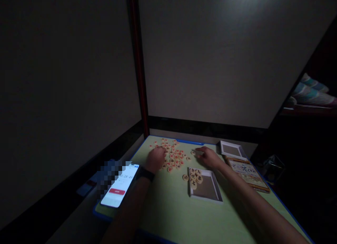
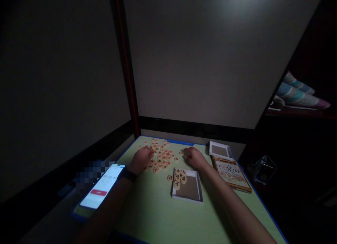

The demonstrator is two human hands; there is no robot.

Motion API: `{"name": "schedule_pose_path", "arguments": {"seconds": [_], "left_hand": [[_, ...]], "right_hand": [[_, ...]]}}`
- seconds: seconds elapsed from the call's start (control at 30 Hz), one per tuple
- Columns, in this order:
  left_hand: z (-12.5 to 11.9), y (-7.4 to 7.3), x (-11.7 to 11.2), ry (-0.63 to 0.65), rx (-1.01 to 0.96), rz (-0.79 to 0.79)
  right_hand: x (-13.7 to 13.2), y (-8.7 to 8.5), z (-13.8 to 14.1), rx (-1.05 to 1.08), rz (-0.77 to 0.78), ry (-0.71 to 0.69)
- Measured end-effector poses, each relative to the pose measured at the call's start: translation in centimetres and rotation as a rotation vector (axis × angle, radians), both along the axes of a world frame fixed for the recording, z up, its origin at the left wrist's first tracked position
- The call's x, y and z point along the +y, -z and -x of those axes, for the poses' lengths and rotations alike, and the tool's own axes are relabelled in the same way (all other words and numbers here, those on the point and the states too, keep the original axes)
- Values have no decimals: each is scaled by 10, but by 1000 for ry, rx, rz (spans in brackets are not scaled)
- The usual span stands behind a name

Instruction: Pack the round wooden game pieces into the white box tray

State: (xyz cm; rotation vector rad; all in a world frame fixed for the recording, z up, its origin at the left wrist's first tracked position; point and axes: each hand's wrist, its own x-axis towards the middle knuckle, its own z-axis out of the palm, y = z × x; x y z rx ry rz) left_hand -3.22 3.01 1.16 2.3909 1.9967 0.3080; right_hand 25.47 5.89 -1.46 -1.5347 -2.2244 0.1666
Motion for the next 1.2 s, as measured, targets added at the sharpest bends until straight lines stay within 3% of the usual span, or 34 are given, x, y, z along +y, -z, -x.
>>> {"name": "schedule_pose_path", "arguments": {"seconds": [0.2, 0.5, 0.67, 0.8, 0.93, 1.07, 1.2], "left_hand": [[4, 12, -4, -21, 2, -3], [-7, 18, -10, 50, -11, -79], [-14, 15, -16, 71, 2, -80], [-18, 19, -17, 92, -1, -76], [-19, 24, -14, 120, -5, -95], [-17, 28, -12, 156, -21, -113], [-15, 33, -11, 184, -28, -136]], "right_hand": [[36, 9, 13, -75, 45, -74], [29, 9, 18, -116, 14, -63], [-3, -4, 2, -76, -14, -51], [-44, -17, -15, 94, -26, -118], [-88, -30, -16, 160, 83, -177], [-116, -38, -1, 59, 215, -164], [-126, -38, 10, -119, 246, -82]]}}
